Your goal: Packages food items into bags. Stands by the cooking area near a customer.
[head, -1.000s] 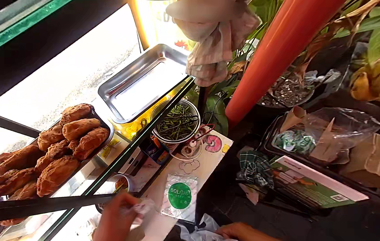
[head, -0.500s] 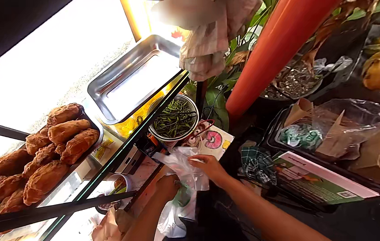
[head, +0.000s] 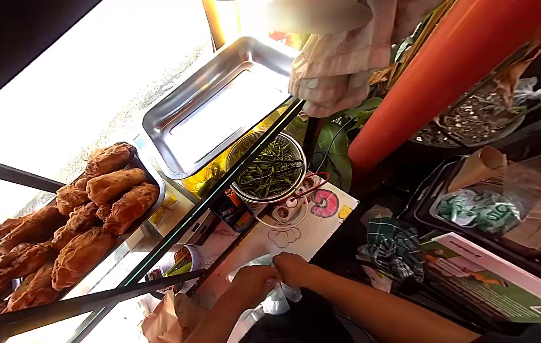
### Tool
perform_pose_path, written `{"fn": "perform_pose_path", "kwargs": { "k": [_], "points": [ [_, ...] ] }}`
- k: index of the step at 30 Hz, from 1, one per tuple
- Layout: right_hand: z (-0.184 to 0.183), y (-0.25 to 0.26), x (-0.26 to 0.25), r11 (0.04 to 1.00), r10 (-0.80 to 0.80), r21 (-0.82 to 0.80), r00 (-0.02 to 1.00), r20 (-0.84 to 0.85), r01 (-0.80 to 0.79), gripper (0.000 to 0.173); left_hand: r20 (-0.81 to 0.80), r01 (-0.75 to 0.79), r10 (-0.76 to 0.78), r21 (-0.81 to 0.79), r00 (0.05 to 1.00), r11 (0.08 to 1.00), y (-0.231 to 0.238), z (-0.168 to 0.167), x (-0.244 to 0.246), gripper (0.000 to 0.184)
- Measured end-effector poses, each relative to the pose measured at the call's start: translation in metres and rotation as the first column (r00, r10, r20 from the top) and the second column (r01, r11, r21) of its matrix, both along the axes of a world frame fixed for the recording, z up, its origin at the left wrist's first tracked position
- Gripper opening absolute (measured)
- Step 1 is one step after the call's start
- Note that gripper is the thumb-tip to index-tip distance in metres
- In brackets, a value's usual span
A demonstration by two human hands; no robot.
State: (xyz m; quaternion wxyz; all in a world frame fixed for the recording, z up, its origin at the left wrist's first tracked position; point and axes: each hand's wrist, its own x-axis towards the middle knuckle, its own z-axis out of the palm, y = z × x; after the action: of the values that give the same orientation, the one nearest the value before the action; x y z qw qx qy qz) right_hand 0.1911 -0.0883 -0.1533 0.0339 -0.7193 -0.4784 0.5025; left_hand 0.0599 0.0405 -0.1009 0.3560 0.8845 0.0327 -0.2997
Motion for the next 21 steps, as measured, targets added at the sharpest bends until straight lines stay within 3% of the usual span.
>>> {"fn": "perform_pose_path", "kwargs": {
  "k": [2, 3, 4, 5, 6, 7, 8, 10, 12, 14, 17, 21],
  "points": [
    [-0.007, 0.001, -0.004, 0.972, -0.215, 0.085, 0.974, -0.076, 0.221, 0.021, -0.008, -0.011, 0.012, 0.018, 1.000, 1.000, 0.000, 0.001, -0.001, 0.028],
    [-0.013, 0.000, -0.004, 0.915, -0.368, 0.086, 0.902, -0.225, 0.394, 0.019, -0.017, -0.028, 0.029, 0.030, 0.999, 0.999, 0.002, 0.001, -0.002, 0.029],
    [-0.019, -0.002, -0.005, 0.821, -0.516, 0.014, 0.751, -0.413, 0.571, 0.018, -0.023, -0.051, 0.052, 0.041, 0.998, 0.998, 0.004, 0.001, -0.004, 0.029],
    [-0.019, -0.004, -0.005, 0.700, -0.627, -0.156, 0.496, -0.600, 0.697, 0.020, -0.023, -0.078, 0.079, 0.048, 0.997, 0.996, 0.006, -0.001, -0.007, 0.029],
    [-0.015, -0.005, -0.006, 0.583, -0.685, -0.348, 0.214, -0.696, 0.734, 0.026, -0.010, -0.109, 0.109, 0.048, 0.994, 0.993, 0.009, -0.004, -0.011, 0.029],
    [-0.012, -0.005, -0.007, 0.522, -0.699, -0.482, 0.029, -0.714, 0.704, 0.037, 0.010, -0.132, 0.132, 0.045, 0.991, 0.990, 0.011, -0.006, -0.015, 0.028],
    [-0.010, -0.004, -0.009, 0.542, -0.684, -0.517, -0.010, -0.730, 0.662, 0.051, 0.029, -0.143, 0.142, 0.048, 0.989, 0.989, 0.012, -0.007, -0.018, 0.028],
    [-0.008, 0.001, -0.018, 0.702, -0.591, -0.375, 0.201, -0.781, 0.606, 0.070, 0.050, -0.135, 0.132, 0.073, 0.990, 0.988, 0.011, -0.008, -0.022, 0.030],
    [-0.008, 0.012, -0.024, 0.787, -0.525, -0.232, 0.425, -0.737, 0.572, 0.073, 0.040, -0.156, 0.153, 0.083, 0.987, 0.984, 0.011, -0.007, -0.027, 0.033],
    [-0.011, 0.025, -0.023, 0.767, -0.539, -0.143, 0.506, -0.674, 0.626, 0.062, 0.048, -0.245, 0.242, 0.085, 0.969, 0.966, 0.018, -0.001, -0.035, 0.031],
    [0.000, 0.035, -0.011, 0.762, -0.489, 0.030, 0.606, -0.627, 0.646, 0.055, -0.020, -0.377, 0.388, 0.200, 0.921, 0.905, 0.030, 0.025, -0.050, 0.044],
    [0.032, 0.029, -0.015, 0.821, -0.391, 0.337, 0.884, -0.256, 0.461, 0.052, -0.127, -0.523, 0.557, 0.228, 0.821, 0.822, 0.042, 0.065, -0.090, 0.035]
  ]
}}
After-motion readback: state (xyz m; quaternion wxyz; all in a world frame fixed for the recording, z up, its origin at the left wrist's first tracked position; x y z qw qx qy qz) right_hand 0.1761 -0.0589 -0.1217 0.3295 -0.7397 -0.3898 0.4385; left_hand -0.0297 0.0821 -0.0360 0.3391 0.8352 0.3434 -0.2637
